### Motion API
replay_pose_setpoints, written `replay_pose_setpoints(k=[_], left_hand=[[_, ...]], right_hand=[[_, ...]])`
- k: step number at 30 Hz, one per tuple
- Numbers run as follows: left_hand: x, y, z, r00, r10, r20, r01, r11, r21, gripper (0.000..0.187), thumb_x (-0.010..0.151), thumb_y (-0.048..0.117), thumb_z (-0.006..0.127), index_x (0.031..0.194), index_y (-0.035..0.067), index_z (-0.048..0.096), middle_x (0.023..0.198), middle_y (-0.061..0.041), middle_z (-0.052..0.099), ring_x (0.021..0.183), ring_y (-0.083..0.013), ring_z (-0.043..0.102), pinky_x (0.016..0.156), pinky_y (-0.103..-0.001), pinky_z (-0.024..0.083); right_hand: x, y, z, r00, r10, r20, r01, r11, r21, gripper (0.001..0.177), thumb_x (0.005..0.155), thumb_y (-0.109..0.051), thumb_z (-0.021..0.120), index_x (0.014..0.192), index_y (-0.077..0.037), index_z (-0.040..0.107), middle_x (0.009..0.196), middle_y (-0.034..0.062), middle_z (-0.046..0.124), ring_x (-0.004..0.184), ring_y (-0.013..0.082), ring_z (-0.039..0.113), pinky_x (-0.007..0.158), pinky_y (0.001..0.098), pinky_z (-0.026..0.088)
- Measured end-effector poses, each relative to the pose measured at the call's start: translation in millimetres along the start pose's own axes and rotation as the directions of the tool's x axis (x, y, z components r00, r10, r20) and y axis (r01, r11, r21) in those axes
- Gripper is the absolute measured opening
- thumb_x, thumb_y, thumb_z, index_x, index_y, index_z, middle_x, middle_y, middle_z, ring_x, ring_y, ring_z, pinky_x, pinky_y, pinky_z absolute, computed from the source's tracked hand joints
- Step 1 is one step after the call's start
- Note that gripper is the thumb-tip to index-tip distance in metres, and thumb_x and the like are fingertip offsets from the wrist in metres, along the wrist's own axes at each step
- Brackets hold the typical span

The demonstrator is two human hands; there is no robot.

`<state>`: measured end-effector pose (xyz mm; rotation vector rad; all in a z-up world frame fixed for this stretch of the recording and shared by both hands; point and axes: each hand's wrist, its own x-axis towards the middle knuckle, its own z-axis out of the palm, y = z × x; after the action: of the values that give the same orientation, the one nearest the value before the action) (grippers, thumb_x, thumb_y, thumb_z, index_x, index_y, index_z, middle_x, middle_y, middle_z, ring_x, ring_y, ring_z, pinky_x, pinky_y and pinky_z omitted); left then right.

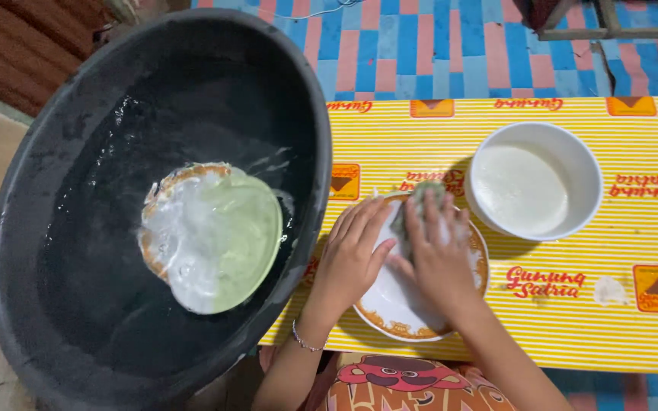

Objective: Washing various ceramic plates and a bowl with a sponge and soapy water in a basin.

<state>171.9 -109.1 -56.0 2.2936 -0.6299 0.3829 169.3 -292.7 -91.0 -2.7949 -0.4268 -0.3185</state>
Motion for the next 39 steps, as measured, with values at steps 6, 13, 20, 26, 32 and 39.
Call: replay_pose_setpoints(k=[6,13,20,26,32,39], left_hand=[[1,-2,27,0.995,-0.006,0.103,0.006,1.0,-0.004,0.067,0.101,0.033,0.06,0.155,0.0,0.04,0.164,-0.021,0.041,0.154,-0.0376,0.034,0.127,-0.051,0.021],[1,-4,26,0.99,-0.059,0.126,0.066,0.996,-0.053,0.068,0.102,0.039,0.059,0.156,0.001,0.04,0.164,-0.018,0.042,0.155,-0.0345,0.033,0.127,-0.05,0.021],[1,-4,27,0.989,-0.045,0.143,0.043,0.999,0.02,0.067,0.103,0.041,0.058,0.155,0.002,0.042,0.164,-0.017,0.042,0.156,-0.0341,0.032,0.128,-0.049,0.021],[0,-4,25,0.985,-0.063,0.16,0.065,0.998,-0.003,0.064,0.102,0.043,0.057,0.151,0.004,0.047,0.162,-0.015,0.044,0.156,-0.0338,0.032,0.128,-0.05,0.019],[1,-4,21,0.985,-0.066,0.158,0.076,0.995,-0.057,0.065,0.104,0.043,0.054,0.153,0.001,0.046,0.163,-0.017,0.044,0.156,-0.0346,0.033,0.128,-0.05,0.019],[4,3,18,0.989,-0.076,0.127,0.085,0.994,-0.065,0.064,0.102,0.041,0.059,0.15,0.001,0.047,0.16,-0.018,0.047,0.152,-0.0354,0.039,0.126,-0.05,0.023]], right_hand=[[-17,-21,5,0.957,-0.259,0.132,0.231,0.953,0.197,0.085,0.089,-0.044,0.063,0.155,-0.005,0.028,0.162,0.0286,0.021,0.149,0.0548,0.014,0.116,0.0663,0.008],[-28,-12,-31,0.868,-0.425,0.257,0.261,0.831,0.491,0.051,0.096,-0.035,0.06,0.138,-0.007,0.06,0.152,0.0242,0.048,0.15,0.0482,0.028,0.12,0.0595,0.021],[-44,2,-40,0.941,-0.304,0.147,0.245,0.914,0.322,0.043,0.089,-0.034,0.063,0.125,-0.011,0.07,0.145,0.0198,0.052,0.14,0.0406,0.042,0.12,0.0567,0.027],[-20,0,-20,0.983,-0.121,0.138,0.111,0.991,0.074,0.077,0.086,-0.041,0.064,0.146,0.002,0.042,0.16,0.0186,0.031,0.147,0.0418,0.027,0.118,0.0581,0.019],[-7,-18,-1,0.972,-0.198,0.125,0.174,0.968,0.182,0.082,0.089,-0.04,0.061,0.153,0.002,0.03,0.159,0.0248,0.028,0.148,0.0473,0.022,0.118,0.06,0.015],[-38,-19,-13,0.865,-0.375,0.333,0.155,0.831,0.533,0.043,0.099,-0.03,0.061,0.134,-0.005,0.062,0.142,0.0188,0.054,0.139,0.0472,0.044,0.118,0.0531,0.035]])
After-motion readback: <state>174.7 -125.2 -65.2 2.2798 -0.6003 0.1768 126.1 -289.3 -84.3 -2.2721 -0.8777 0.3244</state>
